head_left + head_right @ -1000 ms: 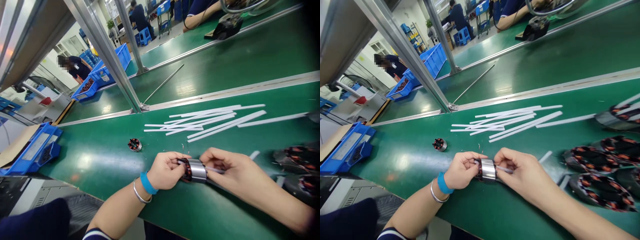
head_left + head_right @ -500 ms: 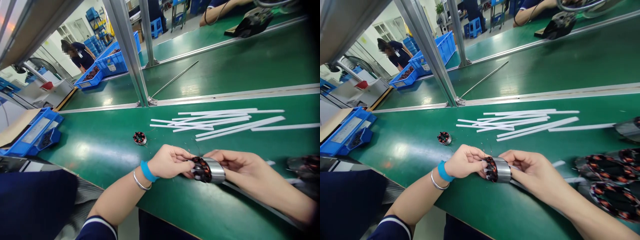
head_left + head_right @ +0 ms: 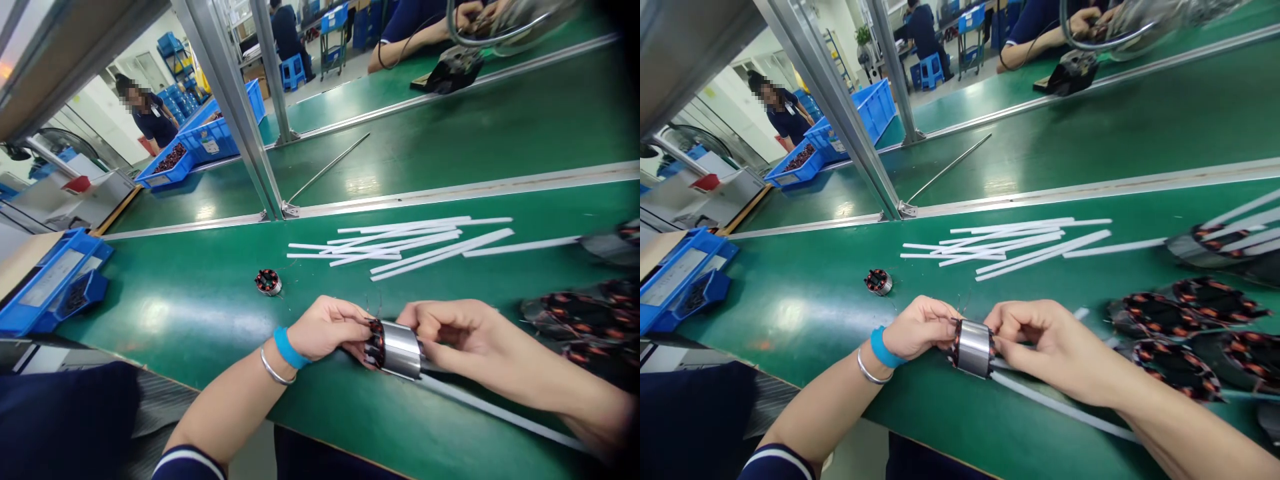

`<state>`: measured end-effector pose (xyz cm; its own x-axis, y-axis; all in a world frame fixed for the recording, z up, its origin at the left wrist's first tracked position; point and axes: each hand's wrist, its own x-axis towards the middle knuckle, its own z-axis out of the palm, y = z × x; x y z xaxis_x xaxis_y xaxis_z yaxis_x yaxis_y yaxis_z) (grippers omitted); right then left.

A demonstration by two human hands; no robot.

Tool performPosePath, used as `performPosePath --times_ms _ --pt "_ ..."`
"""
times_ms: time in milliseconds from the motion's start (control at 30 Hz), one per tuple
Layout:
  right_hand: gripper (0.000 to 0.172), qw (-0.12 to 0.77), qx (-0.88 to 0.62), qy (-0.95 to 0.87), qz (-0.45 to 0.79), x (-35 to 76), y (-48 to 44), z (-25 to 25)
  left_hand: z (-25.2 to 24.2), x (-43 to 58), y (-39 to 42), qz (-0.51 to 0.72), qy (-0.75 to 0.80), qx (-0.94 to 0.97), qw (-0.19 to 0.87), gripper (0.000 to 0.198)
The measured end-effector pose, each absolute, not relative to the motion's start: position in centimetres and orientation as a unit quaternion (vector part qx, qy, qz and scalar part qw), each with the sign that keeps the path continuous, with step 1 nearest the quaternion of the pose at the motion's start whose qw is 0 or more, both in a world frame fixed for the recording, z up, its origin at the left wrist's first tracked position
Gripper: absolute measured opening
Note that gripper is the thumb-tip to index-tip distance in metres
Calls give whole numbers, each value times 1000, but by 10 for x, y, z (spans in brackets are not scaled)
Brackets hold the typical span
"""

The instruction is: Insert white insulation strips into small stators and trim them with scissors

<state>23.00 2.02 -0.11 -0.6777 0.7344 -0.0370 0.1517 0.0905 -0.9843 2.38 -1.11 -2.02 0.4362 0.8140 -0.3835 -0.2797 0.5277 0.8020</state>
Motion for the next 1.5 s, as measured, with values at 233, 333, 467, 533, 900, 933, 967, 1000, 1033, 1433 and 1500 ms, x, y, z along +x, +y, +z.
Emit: performPosePath --times_ms 233,333,467,533,900,933,967,1000,1033,1433,1500 --pt "34 308 -435 -817 221 224 54 -39 -19 22 -9 390 420 360 736 56" --pt "28 294 -455 -823 169 220 61 -52 -16 17 -6 386 405 368 742 104" --pt "18 288 -439 -837 158 218 58 -50 -15 14 -4 408 413 384 718 66" --pt "12 306 -427 -834 168 218 55 -42 -17 14 -3 423 414 378 712 41" --pt "20 300 -324 -773 455 237 25 -1 -19 20 -2 399 450 357 715 45" --pt "19 296 -334 -769 458 238 24 -2 -19 20 -2 398 449 352 718 43" --pt "19 293 -343 -764 461 239 24 -2 -18 20 -3 399 445 347 722 42" --pt "20 292 -349 -759 466 239 25 -3 -18 21 -3 400 440 342 728 42" --pt "20 294 -350 -753 473 239 25 -3 -17 21 -3 400 434 337 733 42" --pt "40 327 -481 -615 533 221 19 -14 -21 36 -17 386 462 344 721 62" --pt "39 315 -478 -610 548 220 18 -16 -25 38 -18 388 468 343 716 58"
